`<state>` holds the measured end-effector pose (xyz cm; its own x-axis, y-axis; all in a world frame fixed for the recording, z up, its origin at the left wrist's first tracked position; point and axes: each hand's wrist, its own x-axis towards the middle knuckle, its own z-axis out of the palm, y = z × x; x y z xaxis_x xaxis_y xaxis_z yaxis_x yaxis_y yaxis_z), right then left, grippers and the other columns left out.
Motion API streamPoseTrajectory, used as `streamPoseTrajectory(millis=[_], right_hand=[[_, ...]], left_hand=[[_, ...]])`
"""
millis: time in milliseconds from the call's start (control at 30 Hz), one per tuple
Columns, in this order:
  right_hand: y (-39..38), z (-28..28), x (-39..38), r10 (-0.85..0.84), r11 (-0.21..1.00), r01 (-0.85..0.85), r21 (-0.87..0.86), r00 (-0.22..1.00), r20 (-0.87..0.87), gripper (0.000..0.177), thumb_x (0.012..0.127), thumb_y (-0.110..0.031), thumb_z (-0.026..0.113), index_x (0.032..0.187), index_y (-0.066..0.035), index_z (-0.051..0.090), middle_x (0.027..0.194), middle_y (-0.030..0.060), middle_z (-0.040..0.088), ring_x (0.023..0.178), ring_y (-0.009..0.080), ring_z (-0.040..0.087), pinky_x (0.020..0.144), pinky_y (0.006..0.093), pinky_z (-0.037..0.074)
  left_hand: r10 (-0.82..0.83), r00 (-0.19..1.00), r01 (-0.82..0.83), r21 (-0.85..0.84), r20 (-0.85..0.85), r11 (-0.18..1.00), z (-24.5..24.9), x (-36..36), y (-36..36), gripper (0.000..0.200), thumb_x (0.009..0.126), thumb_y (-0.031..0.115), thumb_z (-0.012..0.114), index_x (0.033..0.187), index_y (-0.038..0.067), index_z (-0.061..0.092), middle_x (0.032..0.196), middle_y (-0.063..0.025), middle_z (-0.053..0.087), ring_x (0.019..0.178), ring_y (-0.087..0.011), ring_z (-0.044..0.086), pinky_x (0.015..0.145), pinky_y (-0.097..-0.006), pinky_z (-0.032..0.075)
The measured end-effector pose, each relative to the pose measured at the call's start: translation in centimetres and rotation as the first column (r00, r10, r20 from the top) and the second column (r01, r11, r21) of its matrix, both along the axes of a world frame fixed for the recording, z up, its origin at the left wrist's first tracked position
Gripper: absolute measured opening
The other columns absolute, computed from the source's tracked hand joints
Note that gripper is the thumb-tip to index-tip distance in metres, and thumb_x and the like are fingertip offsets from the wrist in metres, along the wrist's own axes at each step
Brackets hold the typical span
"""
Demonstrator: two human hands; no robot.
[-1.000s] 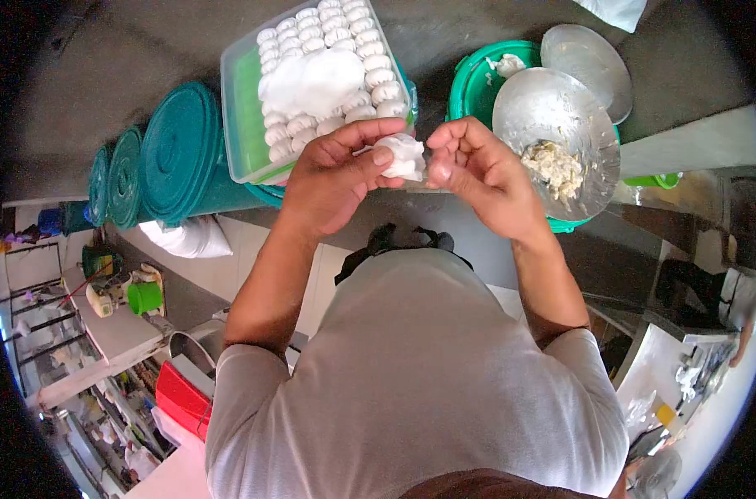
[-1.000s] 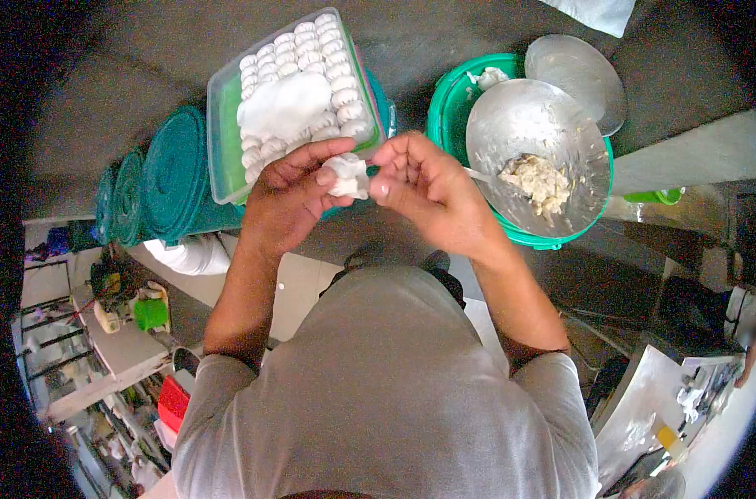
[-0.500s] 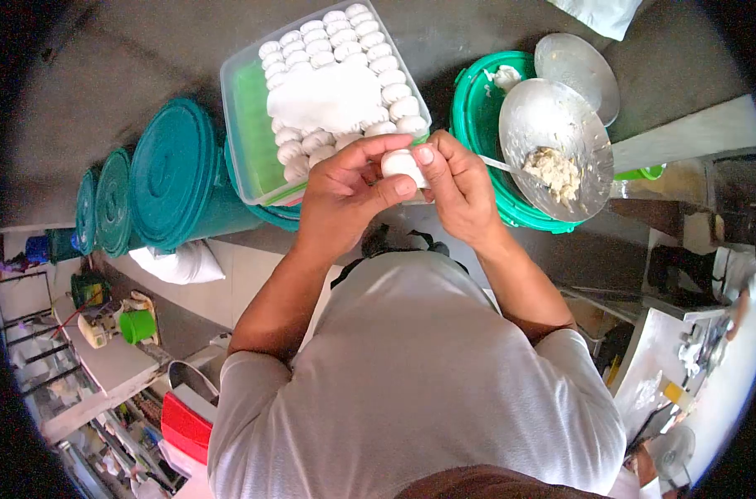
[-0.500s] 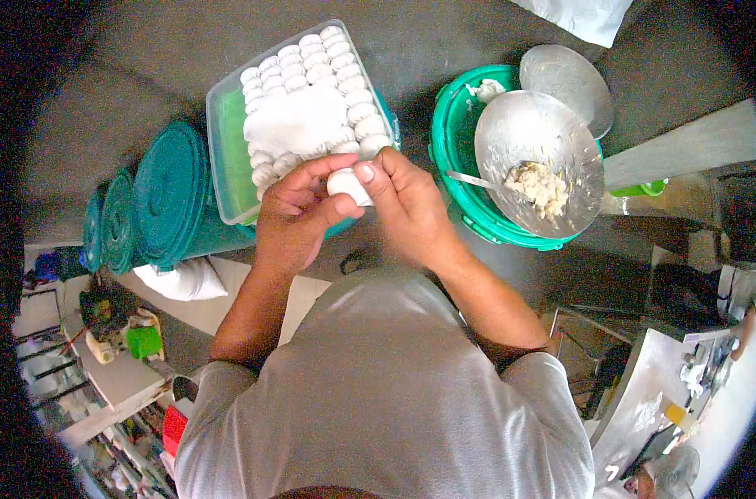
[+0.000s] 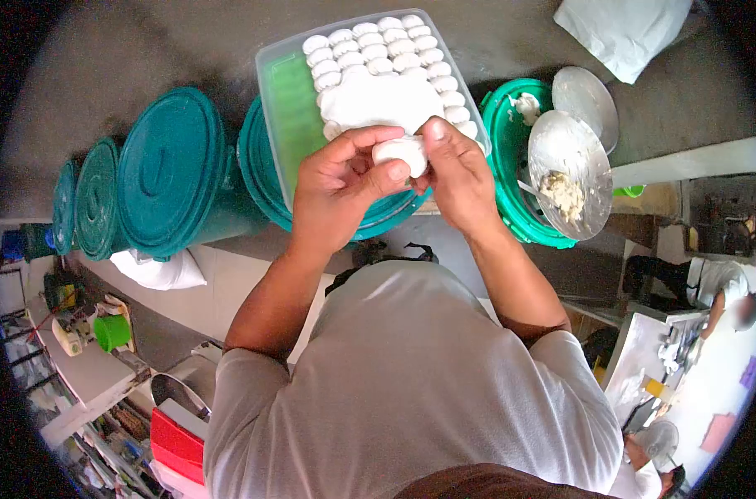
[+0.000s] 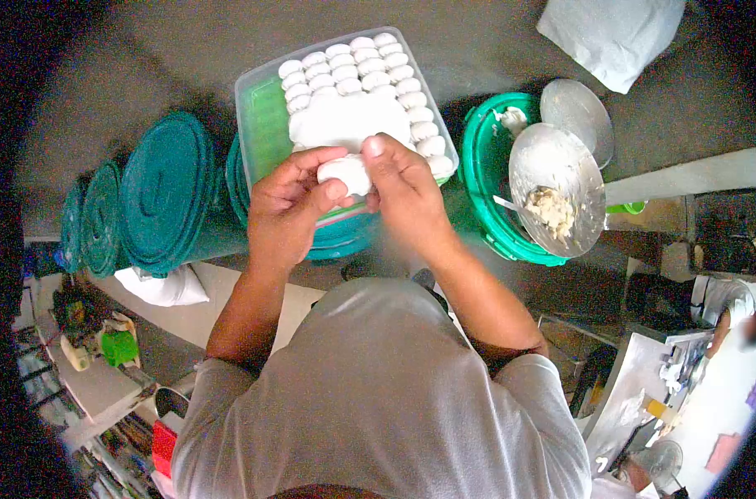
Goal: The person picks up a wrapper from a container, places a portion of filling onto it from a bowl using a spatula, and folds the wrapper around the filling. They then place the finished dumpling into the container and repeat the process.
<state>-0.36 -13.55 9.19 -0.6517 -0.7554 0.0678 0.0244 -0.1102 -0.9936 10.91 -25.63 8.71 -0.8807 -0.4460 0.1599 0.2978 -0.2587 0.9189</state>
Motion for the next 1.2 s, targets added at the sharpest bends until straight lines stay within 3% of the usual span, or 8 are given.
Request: streamPoseTrajectory(millis=[100, 200, 333, 633, 700, 833, 1067, 1200], right_hand=[[-2.0, 0.1, 0.5, 0.014, 0.998, -0.008, -0.056, 0.994, 0.113, 0.032, 0.105, -0.031, 0.048, 0.085, -0.007, 0.053, 0.068, -0.0053, 0.048, 0.062, 0.0031, 0.042, 0.054, 0.0195, 0.036], [-3.4, -0.4, 0.6, -0.029, 0.999, 0.041, 0.026, 0.935, -0.352, 0.032, 0.103, -0.029, 0.054, 0.084, -0.004, 0.051, 0.066, 0.0009, 0.041, 0.065, 0.0092, 0.037, 0.056, 0.0272, 0.037], [-5.0, 0.0, 1.2, -0.044, 0.997, 0.063, 0.042, 0.935, -0.352, 0.033, 0.102, -0.029, 0.054, 0.083, -0.003, 0.051, 0.065, 0.0026, 0.042, 0.065, 0.0099, 0.038, 0.056, 0.0288, 0.038], [-6.9, 0.8, 1.2, 0.04, 0.999, -0.04, -0.03, 0.999, 0.021, 0.037, 0.102, -0.032, 0.053, 0.082, -0.001, 0.053, 0.064, 0.0047, 0.046, 0.062, 0.0121, 0.042, 0.056, 0.0303, 0.04], [-7.6, 0.3, 0.5, 0.0, 0.999, 0.017, 0.045, 0.935, -0.355, 0.037, 0.102, -0.032, 0.053, 0.083, 0.0, 0.055, 0.063, 0.0072, 0.047, 0.061, 0.0139, 0.044, 0.056, 0.0319, 0.041], [-9.1, 0.7, -0.1, -0.016, 1.0, 0.019, 0.002, 0.903, -0.43, 0.037, 0.101, -0.033, 0.054, 0.084, 0.0, 0.055, 0.063, 0.0087, 0.047, 0.06, 0.0154, 0.045, 0.056, 0.0335, 0.041], [-11.8, 0.5, -1.8, -0.028, 0.999, 0.043, 0.027, 0.915, -0.403, 0.041, 0.1, -0.039, 0.055, 0.086, -0.001, 0.055, 0.064, 0.0064, 0.05, 0.057, 0.0152, 0.044, 0.053, 0.0314, 0.04], [-12.2, 2.1, -2.3, 0.019, 0.999, -0.018, 0.047, 1.0, -0.017, 0.043, 0.101, -0.045, 0.052, 0.09, -0.003, 0.057, 0.071, 0.0026, 0.054, 0.062, 0.0104, 0.049, 0.056, 0.0266, 0.042]], left_hand=[[0.019, 0.999, -0.021, 0.068, 0.027, 0.997, 0.4, 0.5, -1.2, 0.039, 0.086, 0.0, 0.072, 0.123, -0.005, 0.059, 0.107, -0.0096, 0.067, 0.096, -0.0145, 0.064, 0.086, -0.0273, 0.054], [0.135, 0.989, -0.131, 0.069, -0.053, 0.989, 0.4, 0.8, -1.9, 0.039, 0.086, 0.0, 0.072, 0.123, -0.005, 0.059, 0.107, -0.0103, 0.068, 0.096, -0.0144, 0.065, 0.085, -0.0274, 0.054], [0.117, 0.993, -0.117, 0.027, 0.014, 0.993, -0.3, 1.4, -3.4, 0.038, 0.087, 0.0, 0.072, 0.122, -0.006, 0.059, 0.105, -0.0105, 0.068, 0.095, -0.0142, 0.066, 0.083, -0.0275, 0.055], [0.147, 0.987, -0.147, 0.006, 0.059, 0.989, 0.6, 1.8, -5.6, 0.036, 0.086, 0.004, 0.074, 0.118, -0.006, 0.06, 0.102, -0.0098, 0.069, 0.09, -0.0134, 0.066, 0.08, -0.027, 0.056], [0.155, 0.986, -0.154, -0.024, 0.065, 0.988, 1.0, 1.6, -6.0, 0.036, 0.086, 0.005, 0.075, 0.117, -0.005, 0.061, 0.101, -0.0095, 0.069, 0.089, -0.013, 0.066, 0.08, -0.0272, 0.057], [0.209, 0.978, -0.208, -0.076, 0.011, 0.975, 1.3, 0.9, -6.8, 0.035, 0.084, 0.006, 0.076, 0.115, -0.004, 0.062, 0.099, -0.007, 0.068, 0.088, -0.0107, 0.064, 0.078, -0.0251, 0.055], [0.24, 0.971, -0.232, -0.214, 0.014, 0.949, 1.2, -0.2, -9.6, 0.034, 0.083, 0.005, 0.077, 0.113, -0.003, 0.063, 0.099, -0.0073, 0.069, 0.085, -0.0104, 0.064, 0.077, -0.026, 0.054], [0.332, 0.939, -0.276, -0.372, 0.094, 0.886, 2.0, -0.9, -13.5, 0.039, 0.079, 0.008, 0.08, 0.112, -0.002, 0.062, 0.098, -0.0108, 0.07, 0.085, -0.0132, 0.066, 0.076, -0.0275, 0.054]])
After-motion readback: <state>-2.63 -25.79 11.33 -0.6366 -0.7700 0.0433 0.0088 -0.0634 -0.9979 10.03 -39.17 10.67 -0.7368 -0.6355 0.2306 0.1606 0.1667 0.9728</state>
